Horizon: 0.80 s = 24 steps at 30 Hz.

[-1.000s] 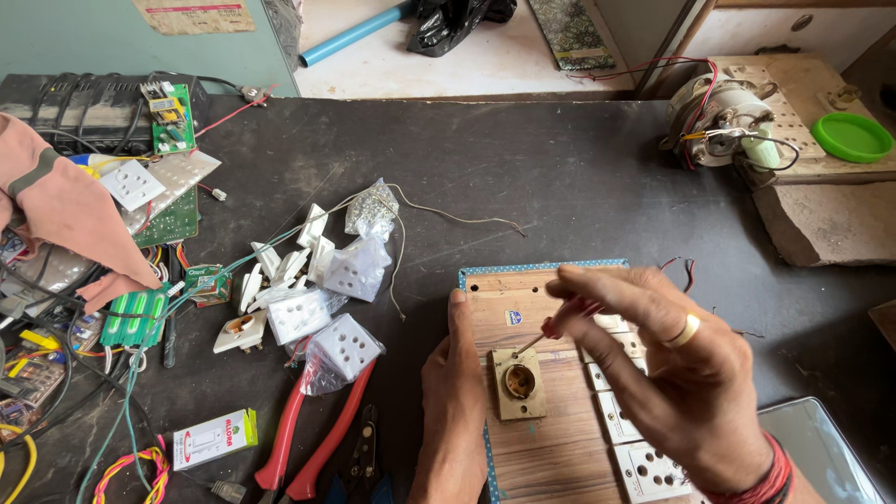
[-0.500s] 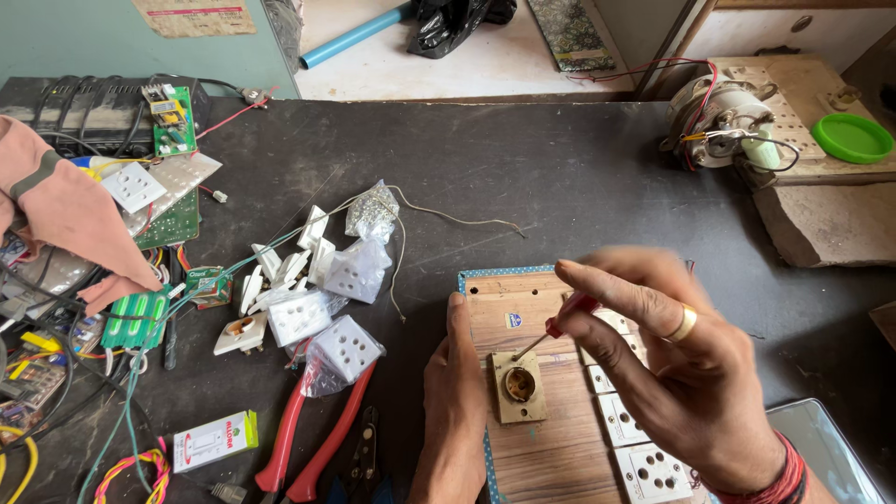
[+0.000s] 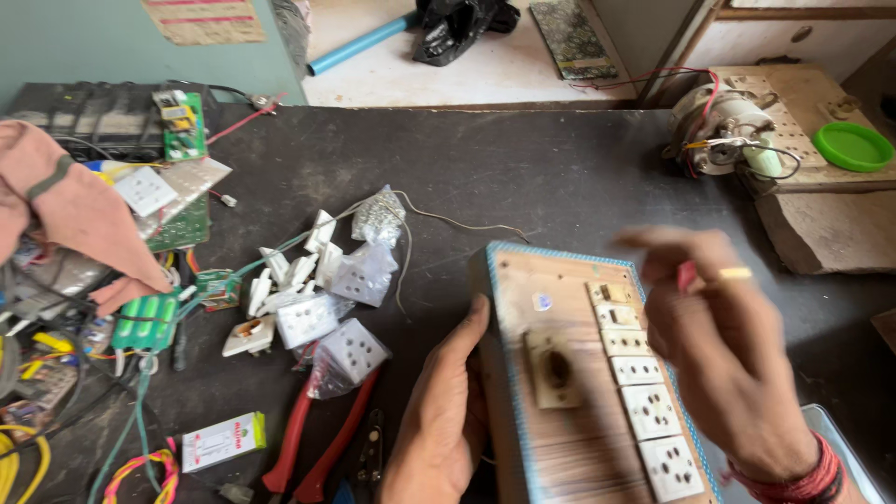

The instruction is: The person assembles electrical components inside a wooden box. They use a screwdriver to tighten wires into terminal blocks and a socket, then use pliers to strip wire insulation and cut a wire.

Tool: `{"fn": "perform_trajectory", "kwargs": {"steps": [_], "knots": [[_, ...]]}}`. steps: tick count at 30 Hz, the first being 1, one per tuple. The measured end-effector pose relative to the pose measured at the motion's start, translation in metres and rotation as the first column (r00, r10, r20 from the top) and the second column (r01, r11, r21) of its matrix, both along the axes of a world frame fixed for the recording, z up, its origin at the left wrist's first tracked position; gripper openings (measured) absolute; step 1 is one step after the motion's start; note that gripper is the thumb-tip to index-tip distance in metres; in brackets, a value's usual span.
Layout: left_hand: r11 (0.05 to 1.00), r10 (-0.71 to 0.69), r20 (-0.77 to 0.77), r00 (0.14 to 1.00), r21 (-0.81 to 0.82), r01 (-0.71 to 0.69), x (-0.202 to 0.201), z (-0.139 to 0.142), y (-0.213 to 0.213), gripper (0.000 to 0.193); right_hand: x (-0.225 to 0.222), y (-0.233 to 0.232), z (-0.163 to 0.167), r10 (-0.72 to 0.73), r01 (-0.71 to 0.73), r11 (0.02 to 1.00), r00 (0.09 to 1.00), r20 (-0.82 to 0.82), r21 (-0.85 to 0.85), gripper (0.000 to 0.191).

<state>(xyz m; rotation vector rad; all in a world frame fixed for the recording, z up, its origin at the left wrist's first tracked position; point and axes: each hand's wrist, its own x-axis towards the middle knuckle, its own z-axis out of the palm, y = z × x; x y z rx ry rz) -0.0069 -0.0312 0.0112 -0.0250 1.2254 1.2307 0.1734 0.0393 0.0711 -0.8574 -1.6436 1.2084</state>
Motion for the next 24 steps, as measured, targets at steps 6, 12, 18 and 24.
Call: {"fn": "perform_trajectory", "kwargs": {"steps": [6, 12, 18, 24], "knots": [[0.821, -0.129, 0.03, 0.991, 0.564, 0.09, -0.015, 0.037, -0.016, 0.059, 0.021, 0.007, -0.017, 0.287, -0.223, 0.95, 0.901, 0.325, -0.221, 0.066], [0.778, 0.349, -0.758, 0.551, 0.562, 0.28, 0.016, 0.025, -0.014, 0.037, 0.059, 0.035, -0.02, 0.347, -0.075, 0.765, 0.885, 0.311, -0.64, 0.081], [0.856, 0.362, -0.926, 0.109, 0.377, 0.354, 0.033, -0.015, -0.003, 0.04, 0.049, 0.046, -0.089, 0.178, -0.049, 0.528, 0.983, 0.054, -0.848, 0.051], [0.871, -0.025, -0.947, 0.321, 0.137, 0.472, 0.017, -0.033, -0.001, 0.034, 0.036, 0.043, -0.097, 0.075, 0.08, 0.48, 0.988, 0.132, -0.874, 0.045]]}}
